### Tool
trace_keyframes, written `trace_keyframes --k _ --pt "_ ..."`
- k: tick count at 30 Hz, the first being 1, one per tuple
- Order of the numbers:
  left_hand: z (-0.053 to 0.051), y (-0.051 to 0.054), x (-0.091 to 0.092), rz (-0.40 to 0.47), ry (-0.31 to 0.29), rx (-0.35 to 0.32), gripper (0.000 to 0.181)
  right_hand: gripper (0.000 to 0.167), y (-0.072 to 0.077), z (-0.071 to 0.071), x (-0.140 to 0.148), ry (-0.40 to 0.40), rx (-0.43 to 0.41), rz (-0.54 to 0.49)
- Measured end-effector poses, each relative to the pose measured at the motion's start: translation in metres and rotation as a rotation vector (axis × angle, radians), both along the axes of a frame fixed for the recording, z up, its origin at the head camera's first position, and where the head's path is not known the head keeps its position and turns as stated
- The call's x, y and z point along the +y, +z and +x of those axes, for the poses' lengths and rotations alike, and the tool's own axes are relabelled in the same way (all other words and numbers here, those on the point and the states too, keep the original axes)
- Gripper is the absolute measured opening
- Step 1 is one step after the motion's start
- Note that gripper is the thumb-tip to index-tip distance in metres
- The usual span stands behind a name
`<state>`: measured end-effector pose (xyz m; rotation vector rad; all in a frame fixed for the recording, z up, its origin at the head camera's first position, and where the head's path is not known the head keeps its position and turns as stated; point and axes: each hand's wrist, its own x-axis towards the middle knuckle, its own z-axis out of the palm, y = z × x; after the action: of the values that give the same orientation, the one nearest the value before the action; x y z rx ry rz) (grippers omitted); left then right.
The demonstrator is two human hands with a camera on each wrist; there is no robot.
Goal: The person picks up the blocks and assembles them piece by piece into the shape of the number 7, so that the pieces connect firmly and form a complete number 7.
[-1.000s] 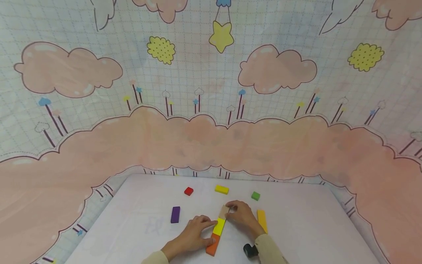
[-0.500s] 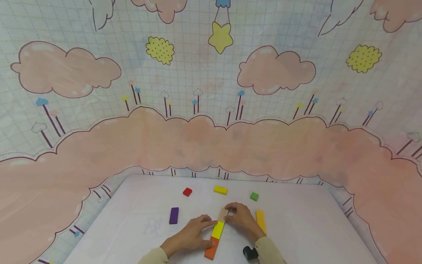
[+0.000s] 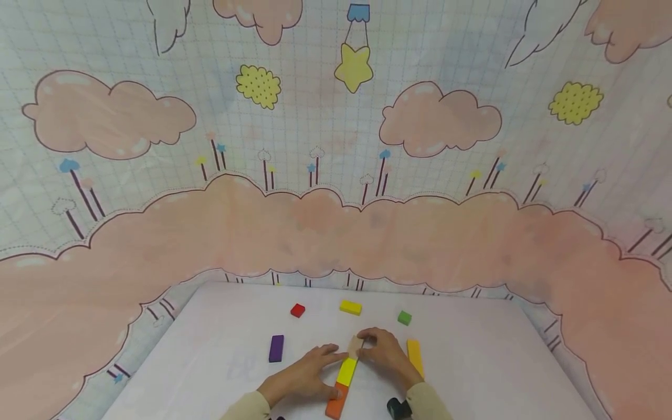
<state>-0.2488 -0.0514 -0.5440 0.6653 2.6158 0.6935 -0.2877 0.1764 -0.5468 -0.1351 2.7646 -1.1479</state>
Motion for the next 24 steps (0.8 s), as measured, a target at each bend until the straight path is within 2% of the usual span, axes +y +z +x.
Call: trace_keyframes --k 10,17,24 --pt "0.0012 0.0055 0.0019 -0.037 -0.033 0.06 0.073 0.038 0.0003 -0.0003 -0.0017 0.025 0.017 -0.007" --pt "-0.0002 0.0053 0.0013 -0.04 -0.027 0.053 0.073 0.038 0.0014 0.0004 -0.0023 0.039 0.005 -0.027" --pt "0.0005 0.0058 0.0017 -0.035 -0.035 0.044 0.073 0.047 0.0026 0.0012 0.0015 0.029 0.0 -0.01"
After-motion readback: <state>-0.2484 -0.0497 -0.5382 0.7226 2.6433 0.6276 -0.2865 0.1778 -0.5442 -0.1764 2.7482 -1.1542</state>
